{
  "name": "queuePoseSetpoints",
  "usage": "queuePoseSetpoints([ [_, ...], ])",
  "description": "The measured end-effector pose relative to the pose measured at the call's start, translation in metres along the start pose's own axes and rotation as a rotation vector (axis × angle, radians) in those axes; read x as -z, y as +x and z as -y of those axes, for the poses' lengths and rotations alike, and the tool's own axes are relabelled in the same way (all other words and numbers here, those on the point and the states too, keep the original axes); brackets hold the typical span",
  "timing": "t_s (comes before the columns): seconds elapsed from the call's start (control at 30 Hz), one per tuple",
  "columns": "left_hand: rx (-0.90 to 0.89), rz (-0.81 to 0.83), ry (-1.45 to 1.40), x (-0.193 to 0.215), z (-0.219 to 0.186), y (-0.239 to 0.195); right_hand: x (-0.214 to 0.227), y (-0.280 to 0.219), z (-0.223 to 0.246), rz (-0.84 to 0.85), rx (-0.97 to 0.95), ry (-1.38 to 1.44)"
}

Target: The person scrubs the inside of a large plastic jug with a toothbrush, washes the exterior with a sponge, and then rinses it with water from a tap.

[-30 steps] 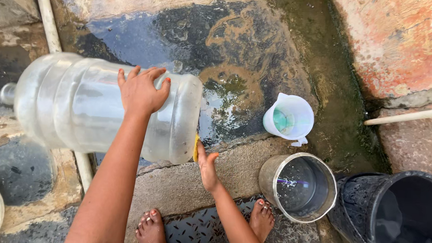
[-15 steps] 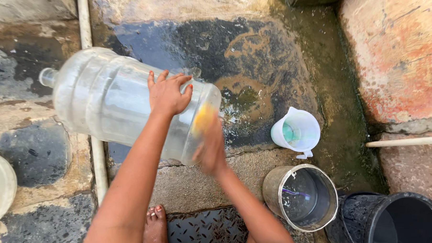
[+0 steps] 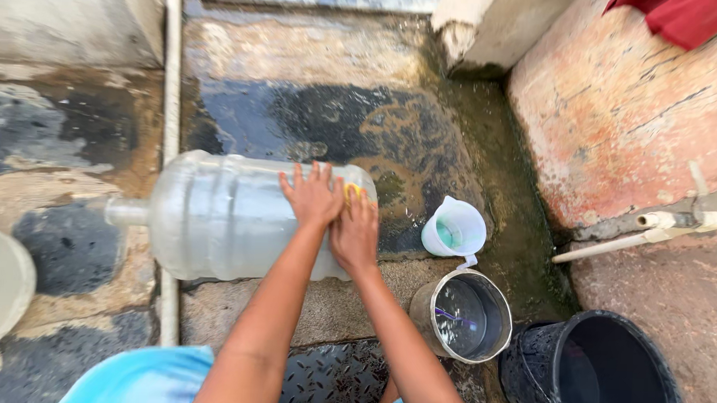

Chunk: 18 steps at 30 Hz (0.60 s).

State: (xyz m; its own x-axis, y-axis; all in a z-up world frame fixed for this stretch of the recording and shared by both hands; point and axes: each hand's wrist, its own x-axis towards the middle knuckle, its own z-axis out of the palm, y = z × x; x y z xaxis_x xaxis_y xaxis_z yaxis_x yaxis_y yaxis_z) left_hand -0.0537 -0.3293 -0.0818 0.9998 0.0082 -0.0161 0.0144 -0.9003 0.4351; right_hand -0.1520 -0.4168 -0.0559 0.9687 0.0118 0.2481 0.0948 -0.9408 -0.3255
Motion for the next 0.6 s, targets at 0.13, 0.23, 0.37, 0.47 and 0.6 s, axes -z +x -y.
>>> queuePoseSetpoints([
  [0.13, -0.168, -0.070, -0.183, -0.001, 0.025, -0.005, 0.013, -0.015, -0.017, 0.030, 0.018, -0.025],
  [0.23, -0.012, -0.175, -0.119, 0.032, 0.064, -0.024, 0.007, -0.016, -0.032, 0.033, -0.010, 0.023],
  [0.37, 0.229, -0.317, -0.014, 0.089, 0.107, -0.072, -0.010, -0.025, -0.052, -0.117, -0.318, 0.477],
  [0.47, 0.165, -0.308, 0.038, 0.099, 0.111, -0.089, -0.013, -0.026, -0.056, 0.136, -0.594, 0.620],
  [0.6, -0.232, -0.167, 0.046, 0.081, 0.098, -0.080, -0.010, -0.012, -0.044, 0.225, -0.634, 0.264],
])
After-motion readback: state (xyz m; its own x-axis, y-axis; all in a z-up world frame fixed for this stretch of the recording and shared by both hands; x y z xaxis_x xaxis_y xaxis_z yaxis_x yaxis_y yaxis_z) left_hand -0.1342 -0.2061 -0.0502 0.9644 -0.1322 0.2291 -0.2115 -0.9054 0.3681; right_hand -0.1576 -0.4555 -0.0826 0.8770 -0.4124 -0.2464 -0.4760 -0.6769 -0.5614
